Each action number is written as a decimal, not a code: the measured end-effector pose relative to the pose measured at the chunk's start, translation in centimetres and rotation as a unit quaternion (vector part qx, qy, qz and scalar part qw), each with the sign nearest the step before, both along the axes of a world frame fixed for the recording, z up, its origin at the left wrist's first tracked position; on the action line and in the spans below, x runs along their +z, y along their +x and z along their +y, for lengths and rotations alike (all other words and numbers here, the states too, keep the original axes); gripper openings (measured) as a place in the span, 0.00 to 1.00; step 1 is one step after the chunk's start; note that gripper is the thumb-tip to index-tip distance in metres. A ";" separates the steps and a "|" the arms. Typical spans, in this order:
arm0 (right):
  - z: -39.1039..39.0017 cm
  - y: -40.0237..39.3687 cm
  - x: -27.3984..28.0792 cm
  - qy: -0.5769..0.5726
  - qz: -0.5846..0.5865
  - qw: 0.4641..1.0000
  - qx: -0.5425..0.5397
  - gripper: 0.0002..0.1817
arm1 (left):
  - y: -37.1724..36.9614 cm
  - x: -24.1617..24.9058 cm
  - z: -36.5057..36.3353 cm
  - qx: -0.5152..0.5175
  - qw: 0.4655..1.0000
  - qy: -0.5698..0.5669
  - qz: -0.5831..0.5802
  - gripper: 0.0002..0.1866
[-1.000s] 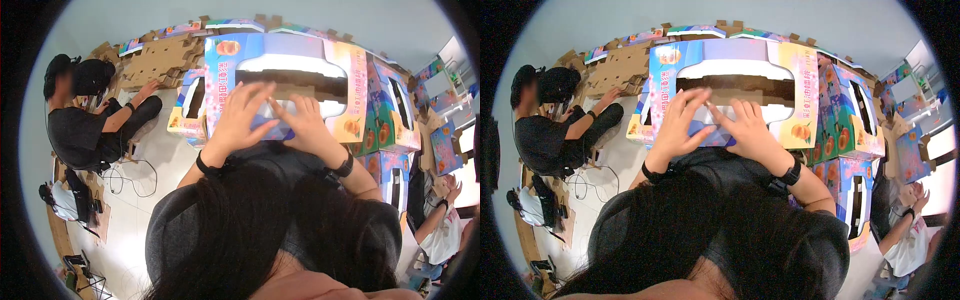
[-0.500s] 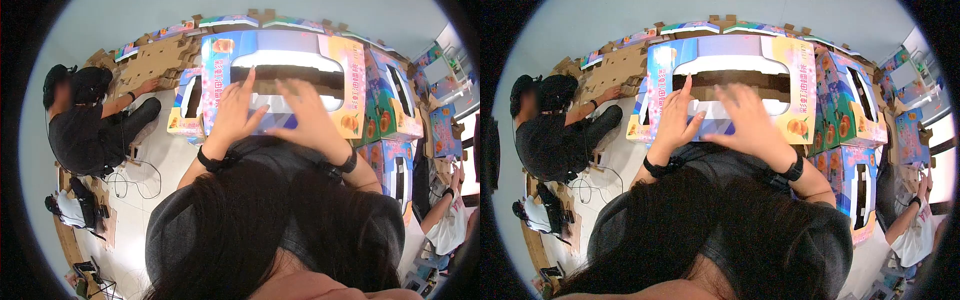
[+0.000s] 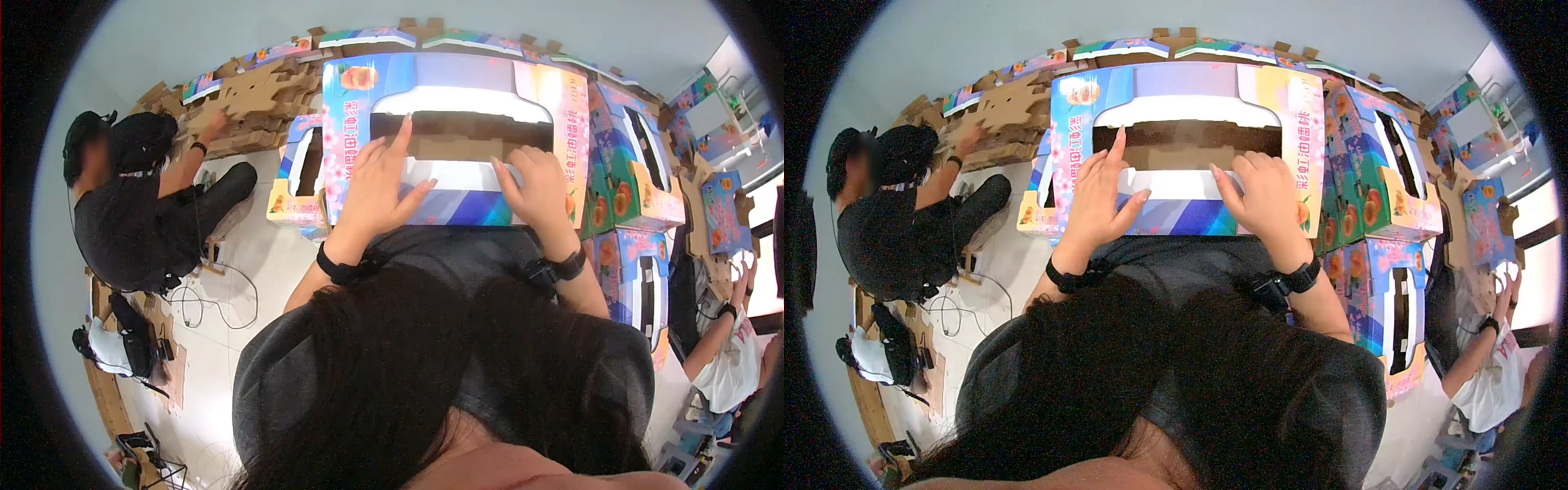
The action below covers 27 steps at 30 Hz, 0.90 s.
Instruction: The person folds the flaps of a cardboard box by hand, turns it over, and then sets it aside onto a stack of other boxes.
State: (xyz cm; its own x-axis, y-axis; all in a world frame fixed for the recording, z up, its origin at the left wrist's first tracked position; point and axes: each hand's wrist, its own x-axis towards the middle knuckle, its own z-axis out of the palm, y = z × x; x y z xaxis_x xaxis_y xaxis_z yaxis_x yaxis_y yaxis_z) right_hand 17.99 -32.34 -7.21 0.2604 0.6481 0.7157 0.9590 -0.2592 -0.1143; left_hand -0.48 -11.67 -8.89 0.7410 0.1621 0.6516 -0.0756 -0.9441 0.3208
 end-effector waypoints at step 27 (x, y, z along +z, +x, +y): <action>-0.2 0.7 -0.5 0.062 -0.005 0.997 0.041 0.13 | 0.1 0.2 -0.1 0.005 1.000 0.024 0.001 0.48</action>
State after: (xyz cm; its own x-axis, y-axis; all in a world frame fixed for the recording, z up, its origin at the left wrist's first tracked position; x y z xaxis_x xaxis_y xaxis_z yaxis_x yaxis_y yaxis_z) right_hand 18.66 -32.52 -7.72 0.2036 0.5727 0.7941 0.9775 -0.1647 -0.1318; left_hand -0.43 -11.81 -8.69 0.7403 0.1386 0.6578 -0.0657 -0.9589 0.2760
